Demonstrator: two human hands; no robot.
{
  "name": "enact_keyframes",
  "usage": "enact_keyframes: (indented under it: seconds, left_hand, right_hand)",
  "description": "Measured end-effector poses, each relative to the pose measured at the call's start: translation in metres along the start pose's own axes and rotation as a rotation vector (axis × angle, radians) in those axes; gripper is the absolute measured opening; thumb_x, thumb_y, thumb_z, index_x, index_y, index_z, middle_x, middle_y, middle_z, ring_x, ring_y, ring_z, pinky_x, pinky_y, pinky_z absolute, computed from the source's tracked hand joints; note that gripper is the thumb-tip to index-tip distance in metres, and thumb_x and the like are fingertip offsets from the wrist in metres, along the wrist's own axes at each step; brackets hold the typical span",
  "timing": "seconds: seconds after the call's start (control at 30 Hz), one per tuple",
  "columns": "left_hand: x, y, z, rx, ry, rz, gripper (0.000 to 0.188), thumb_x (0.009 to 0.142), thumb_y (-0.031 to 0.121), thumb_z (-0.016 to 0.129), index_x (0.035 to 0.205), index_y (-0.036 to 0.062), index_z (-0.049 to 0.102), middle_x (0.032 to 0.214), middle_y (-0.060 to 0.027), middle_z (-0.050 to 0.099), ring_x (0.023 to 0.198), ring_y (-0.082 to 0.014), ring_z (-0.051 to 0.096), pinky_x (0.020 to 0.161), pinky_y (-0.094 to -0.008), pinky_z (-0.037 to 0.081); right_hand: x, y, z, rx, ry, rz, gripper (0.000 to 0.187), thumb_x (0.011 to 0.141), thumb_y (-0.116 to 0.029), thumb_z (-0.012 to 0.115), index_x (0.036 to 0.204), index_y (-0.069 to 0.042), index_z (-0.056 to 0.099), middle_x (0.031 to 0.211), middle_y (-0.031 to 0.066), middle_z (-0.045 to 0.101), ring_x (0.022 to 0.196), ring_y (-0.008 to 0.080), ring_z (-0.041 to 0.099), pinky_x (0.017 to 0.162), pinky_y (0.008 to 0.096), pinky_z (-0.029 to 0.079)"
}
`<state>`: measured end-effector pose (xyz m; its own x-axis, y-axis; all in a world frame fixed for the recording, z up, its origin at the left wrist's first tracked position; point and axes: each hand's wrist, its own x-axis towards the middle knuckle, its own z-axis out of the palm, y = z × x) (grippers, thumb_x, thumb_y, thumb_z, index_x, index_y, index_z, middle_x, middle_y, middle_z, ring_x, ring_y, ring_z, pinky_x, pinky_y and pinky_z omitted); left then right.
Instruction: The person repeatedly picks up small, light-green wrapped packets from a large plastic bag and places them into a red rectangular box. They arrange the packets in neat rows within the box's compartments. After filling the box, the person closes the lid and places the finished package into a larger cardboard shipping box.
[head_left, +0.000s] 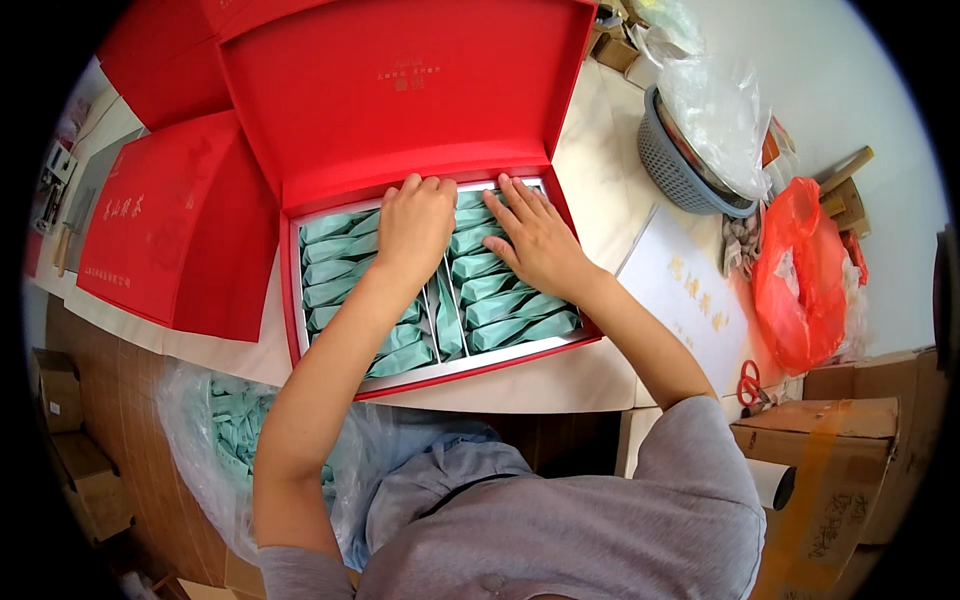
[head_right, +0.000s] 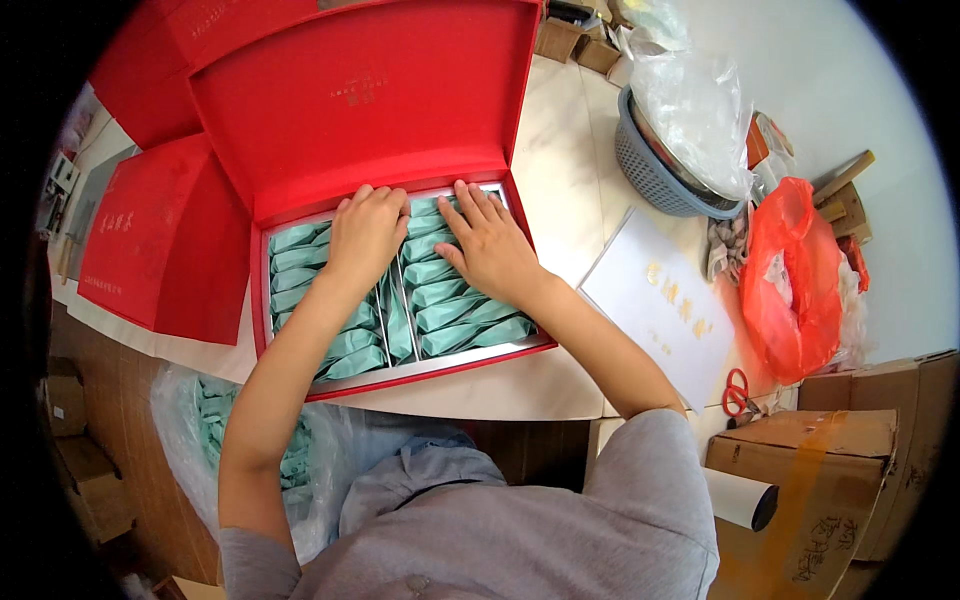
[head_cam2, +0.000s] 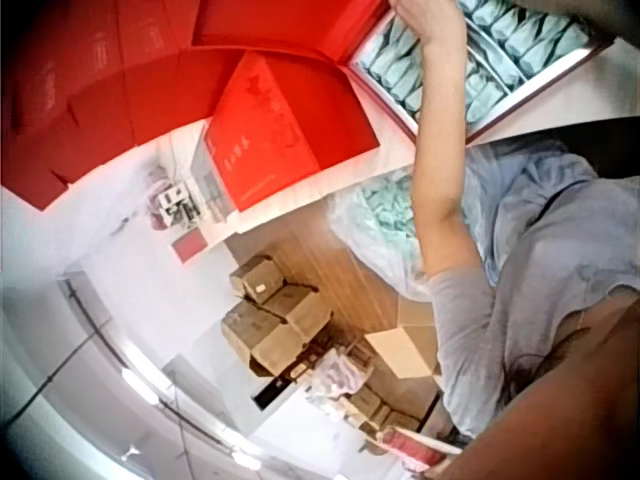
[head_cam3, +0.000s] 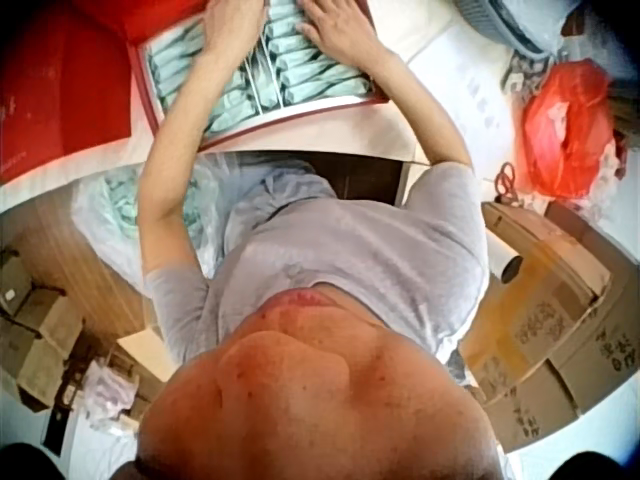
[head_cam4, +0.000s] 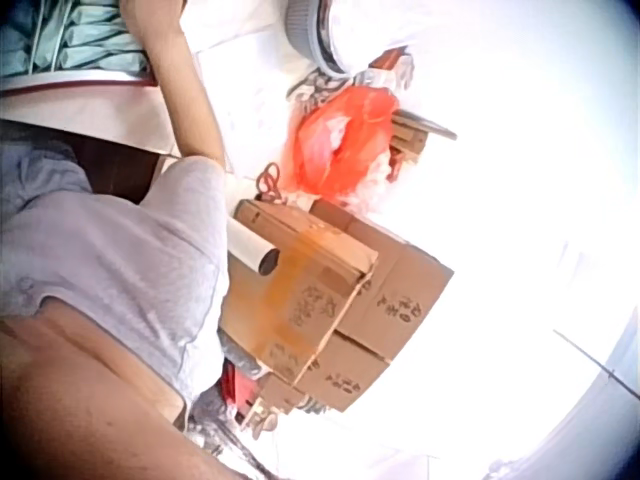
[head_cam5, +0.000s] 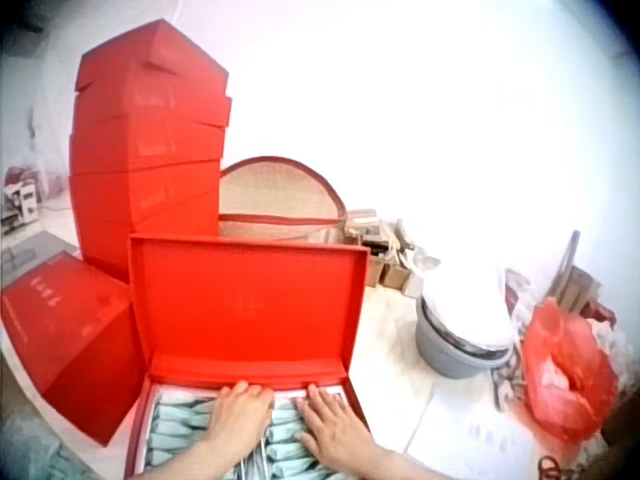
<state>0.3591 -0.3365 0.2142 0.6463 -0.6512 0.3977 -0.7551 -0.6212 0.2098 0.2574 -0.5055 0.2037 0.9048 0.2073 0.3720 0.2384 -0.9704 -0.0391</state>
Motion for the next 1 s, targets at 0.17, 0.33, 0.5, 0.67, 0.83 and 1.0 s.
enact_keyframes:
  seconds: [0.17, 0.33, 0.5, 0.67, 0.83, 1.0]
  left_hand:
    - [0.002, -0.006, 0.004, -0.133, -0.043, -0.05, 0.01, 0.073, 0.005, 0.06, 0.083, 0.0073, 0.062, 0.083, -0.0079, 0.065, 0.089, -0.0272, 0.06, 0.074, -0.0437, 0.047]
    - [0.006, -0.01, 0.003, -0.07, -0.001, 0.026, 0.004, 0.073, 0.004, 0.061, 0.077, 0.006, 0.062, 0.081, -0.0068, 0.063, 0.085, -0.0269, 0.058, 0.076, -0.041, 0.045]
    - [0.004, -0.02, -0.008, 0.25, -0.015, 0.139, 0.006, 0.072, 0.005, 0.061, 0.076, 0.007, 0.065, 0.081, -0.0055, 0.06, 0.088, -0.0218, 0.056, 0.078, -0.0369, 0.041]
    - [0.001, 0.011, -0.023, 0.055, 0.106, 0.192, 0.015, 0.077, 0.008, 0.06, 0.091, 0.0073, 0.064, 0.089, -0.0049, 0.058, 0.09, -0.0234, 0.055, 0.081, -0.0403, 0.04]
    - [-0.011, 0.027, 0.005, -0.083, -0.279, 0.285, 0.06, 0.097, 0.042, 0.039, 0.146, 0.0084, 0.028, 0.152, -0.0148, 0.025, 0.143, -0.0271, 0.017, 0.116, -0.0446, 0.012]
    - [-0.019, 0.028, 0.019, -0.052, -0.303, 0.273, 0.062, 0.098, 0.045, 0.035, 0.148, 0.0101, 0.023, 0.154, -0.0146, 0.019, 0.143, -0.0266, 0.017, 0.116, -0.0446, 0.011]
  right_hand:
    - [-0.003, -0.002, 0.001, 0.029, 0.017, 0.015, 0.054, 0.093, -0.037, 0.052, 0.132, 0.0, 0.046, 0.138, 0.0264, 0.041, 0.128, 0.0407, 0.039, 0.107, 0.0477, 0.031]
    - [-0.002, -0.003, 0.001, 0.064, 0.03, 0.054, 0.053, 0.092, -0.037, 0.052, 0.131, -0.001, 0.047, 0.137, 0.0243, 0.042, 0.126, 0.0396, 0.041, 0.105, 0.0477, 0.032]
    - [-0.002, -0.002, -0.001, 0.084, 0.023, 0.04, 0.047, 0.093, -0.033, 0.052, 0.129, -0.002, 0.051, 0.138, 0.0205, 0.045, 0.125, 0.038, 0.043, 0.105, 0.0463, 0.033]
    - [-0.001, 0.015, -0.032, 0.362, 0.254, 0.253, 0.03, 0.093, -0.018, 0.051, 0.118, -0.002, 0.059, 0.126, 0.0173, 0.057, 0.114, 0.0329, 0.053, 0.1, 0.0399, 0.038]
    - [-0.039, 0.046, -0.06, 0.269, 0.4, 0.468, 0.019, 0.09, -0.012, 0.056, 0.105, -0.003, 0.062, 0.102, 0.0169, 0.062, 0.096, 0.0349, 0.057, 0.083, 0.0406, 0.044]
    - [-0.124, 0.075, -0.066, -0.076, 0.045, 0.618, 0.046, 0.083, -0.026, 0.068, 0.12, -0.002, 0.056, 0.116, 0.0211, 0.059, 0.108, 0.0371, 0.055, 0.091, 0.0417, 0.044]
